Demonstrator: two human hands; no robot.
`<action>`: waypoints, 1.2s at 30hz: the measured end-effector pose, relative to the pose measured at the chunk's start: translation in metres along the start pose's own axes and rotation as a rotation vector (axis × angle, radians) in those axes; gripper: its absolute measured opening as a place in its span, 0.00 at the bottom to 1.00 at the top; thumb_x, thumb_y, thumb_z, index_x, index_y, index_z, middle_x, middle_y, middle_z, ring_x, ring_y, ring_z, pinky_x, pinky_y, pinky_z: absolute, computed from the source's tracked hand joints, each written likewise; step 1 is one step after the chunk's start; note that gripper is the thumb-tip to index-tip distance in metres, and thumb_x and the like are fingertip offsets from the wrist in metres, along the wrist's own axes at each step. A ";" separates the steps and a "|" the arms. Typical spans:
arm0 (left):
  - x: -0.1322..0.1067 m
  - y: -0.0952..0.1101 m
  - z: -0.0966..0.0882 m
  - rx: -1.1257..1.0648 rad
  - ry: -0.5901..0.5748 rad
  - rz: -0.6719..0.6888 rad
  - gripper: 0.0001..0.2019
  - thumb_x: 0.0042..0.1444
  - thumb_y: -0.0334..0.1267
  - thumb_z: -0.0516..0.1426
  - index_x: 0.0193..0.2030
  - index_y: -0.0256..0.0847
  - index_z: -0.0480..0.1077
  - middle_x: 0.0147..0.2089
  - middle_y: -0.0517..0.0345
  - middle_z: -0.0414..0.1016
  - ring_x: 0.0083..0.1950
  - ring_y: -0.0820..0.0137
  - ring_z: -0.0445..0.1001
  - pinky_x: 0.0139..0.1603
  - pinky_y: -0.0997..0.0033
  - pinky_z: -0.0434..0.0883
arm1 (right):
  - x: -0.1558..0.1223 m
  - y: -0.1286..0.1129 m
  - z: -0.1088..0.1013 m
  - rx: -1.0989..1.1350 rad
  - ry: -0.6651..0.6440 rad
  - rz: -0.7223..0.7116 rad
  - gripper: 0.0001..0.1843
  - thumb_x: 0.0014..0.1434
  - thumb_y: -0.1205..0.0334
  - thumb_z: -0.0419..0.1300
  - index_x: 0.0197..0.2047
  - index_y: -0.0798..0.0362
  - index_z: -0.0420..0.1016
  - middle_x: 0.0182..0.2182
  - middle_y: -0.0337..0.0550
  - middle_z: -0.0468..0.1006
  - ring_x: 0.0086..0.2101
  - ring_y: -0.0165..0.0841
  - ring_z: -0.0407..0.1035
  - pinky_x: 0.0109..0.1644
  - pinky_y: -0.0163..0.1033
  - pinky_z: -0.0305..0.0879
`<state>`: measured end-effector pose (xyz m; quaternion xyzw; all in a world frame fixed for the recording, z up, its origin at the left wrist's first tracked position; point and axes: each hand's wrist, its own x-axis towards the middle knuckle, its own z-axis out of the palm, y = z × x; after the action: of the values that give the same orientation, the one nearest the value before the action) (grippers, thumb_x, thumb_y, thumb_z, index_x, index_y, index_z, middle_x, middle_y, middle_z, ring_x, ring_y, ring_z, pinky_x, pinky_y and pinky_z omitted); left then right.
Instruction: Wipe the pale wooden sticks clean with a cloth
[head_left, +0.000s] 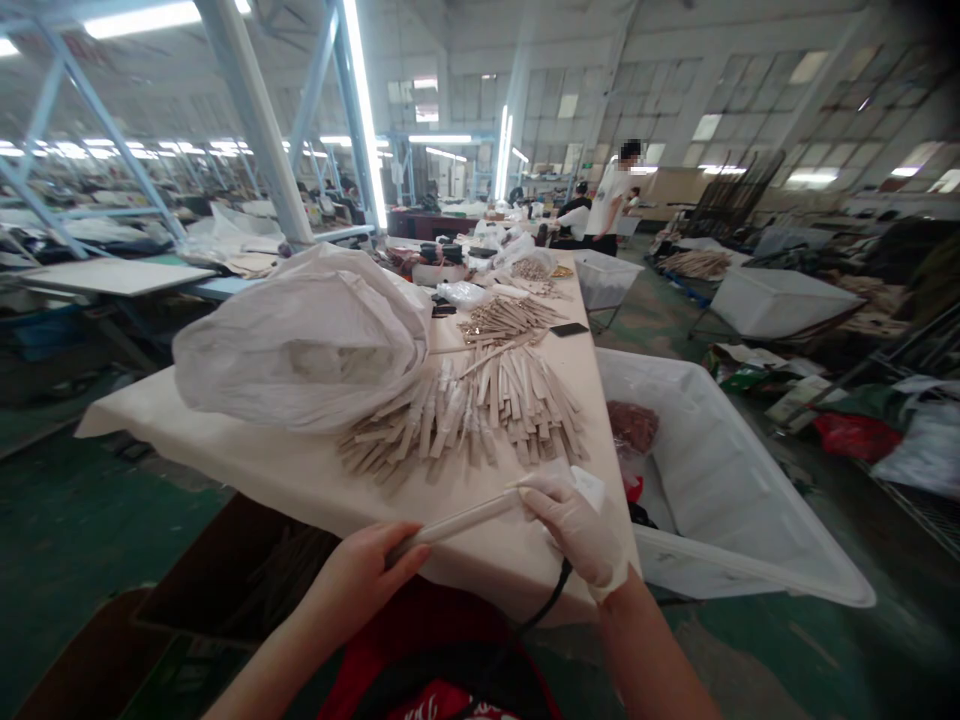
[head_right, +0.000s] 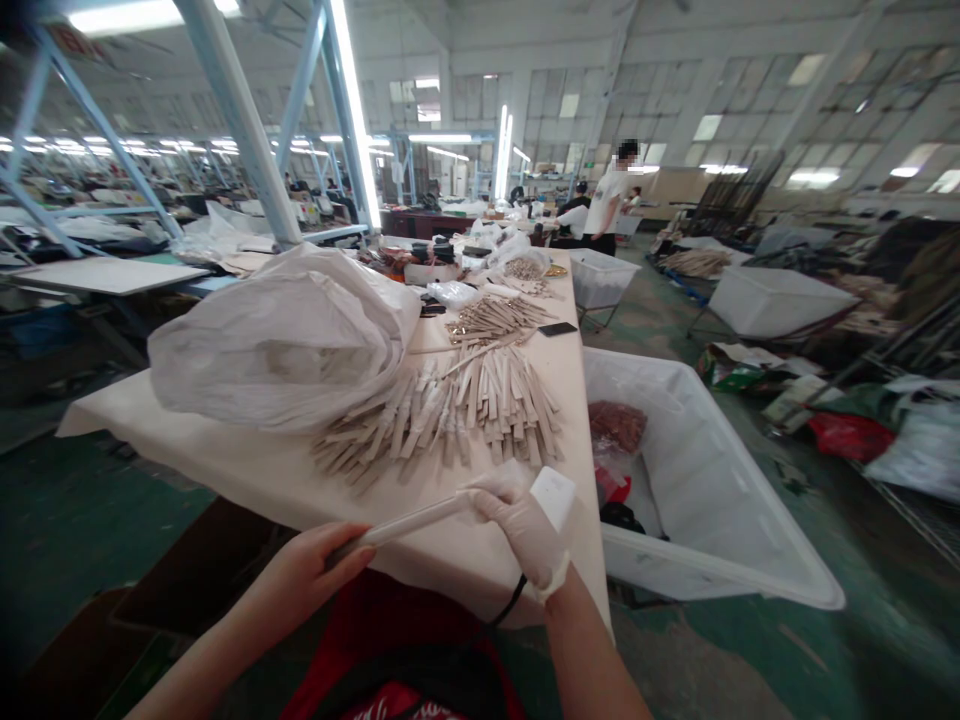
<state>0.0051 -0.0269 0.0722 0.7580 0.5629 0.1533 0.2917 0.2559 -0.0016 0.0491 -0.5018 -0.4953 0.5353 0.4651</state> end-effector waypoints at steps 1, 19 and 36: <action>0.002 0.001 0.002 0.007 0.015 0.003 0.17 0.54 0.48 0.49 0.42 0.41 0.71 0.40 0.54 0.75 0.42 0.65 0.70 0.43 0.72 0.63 | -0.001 -0.002 0.008 -0.014 -0.005 0.000 0.12 0.48 0.54 0.61 0.28 0.55 0.74 0.23 0.37 0.69 0.28 0.30 0.61 0.35 0.35 0.55; 0.010 -0.007 0.043 -0.528 -0.087 -0.102 0.18 0.53 0.54 0.46 0.26 0.39 0.58 0.16 0.69 0.52 0.17 0.78 0.51 0.18 0.78 0.50 | -0.005 0.011 0.045 0.335 -0.149 -0.022 0.25 0.49 0.47 0.59 0.48 0.49 0.70 0.34 0.44 0.76 0.37 0.39 0.69 0.43 0.45 0.63; 0.013 0.005 0.038 -0.369 0.139 0.019 0.15 0.58 0.46 0.42 0.27 0.40 0.58 0.18 0.66 0.58 0.20 0.76 0.59 0.24 0.77 0.57 | 0.007 0.023 0.084 0.559 -0.215 0.074 0.29 0.48 0.40 0.56 0.45 0.54 0.71 0.40 0.49 0.75 0.44 0.40 0.67 0.48 0.44 0.61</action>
<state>0.0346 -0.0264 0.0443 0.6846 0.5369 0.3083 0.3846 0.1712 -0.0018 0.0261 -0.3123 -0.3567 0.7175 0.5103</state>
